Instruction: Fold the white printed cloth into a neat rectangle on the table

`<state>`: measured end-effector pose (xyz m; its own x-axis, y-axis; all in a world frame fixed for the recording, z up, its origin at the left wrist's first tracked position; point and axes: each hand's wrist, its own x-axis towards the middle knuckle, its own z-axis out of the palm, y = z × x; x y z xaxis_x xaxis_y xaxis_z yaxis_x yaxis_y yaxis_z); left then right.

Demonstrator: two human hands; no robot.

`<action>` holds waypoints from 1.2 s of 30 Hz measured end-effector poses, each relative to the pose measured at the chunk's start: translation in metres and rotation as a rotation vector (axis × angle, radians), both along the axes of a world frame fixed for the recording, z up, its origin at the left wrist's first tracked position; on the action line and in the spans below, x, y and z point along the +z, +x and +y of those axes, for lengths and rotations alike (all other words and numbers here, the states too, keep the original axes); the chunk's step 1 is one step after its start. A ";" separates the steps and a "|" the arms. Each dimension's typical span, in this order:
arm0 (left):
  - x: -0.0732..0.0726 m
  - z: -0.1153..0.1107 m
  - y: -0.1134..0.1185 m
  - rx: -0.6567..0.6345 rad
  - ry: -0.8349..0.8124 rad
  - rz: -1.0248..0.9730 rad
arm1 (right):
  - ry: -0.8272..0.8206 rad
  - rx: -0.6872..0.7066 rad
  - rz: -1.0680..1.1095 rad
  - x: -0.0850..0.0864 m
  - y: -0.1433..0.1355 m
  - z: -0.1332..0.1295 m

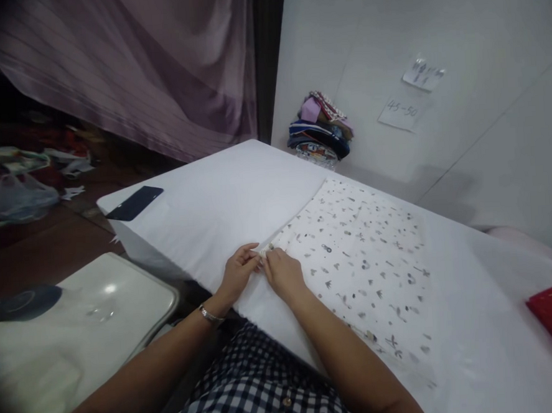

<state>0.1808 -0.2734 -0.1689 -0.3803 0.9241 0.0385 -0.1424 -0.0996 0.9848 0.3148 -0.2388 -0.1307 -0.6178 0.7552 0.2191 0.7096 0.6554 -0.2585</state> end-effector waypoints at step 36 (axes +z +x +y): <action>-0.003 0.001 0.000 -0.005 0.008 -0.041 | -0.206 -0.065 0.237 -0.010 -0.001 0.003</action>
<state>0.1805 -0.2728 -0.1720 -0.3771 0.9257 0.0306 -0.1827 -0.1067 0.9774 0.3136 -0.2354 -0.1404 -0.5165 0.8351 0.1896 0.6525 0.5271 -0.5445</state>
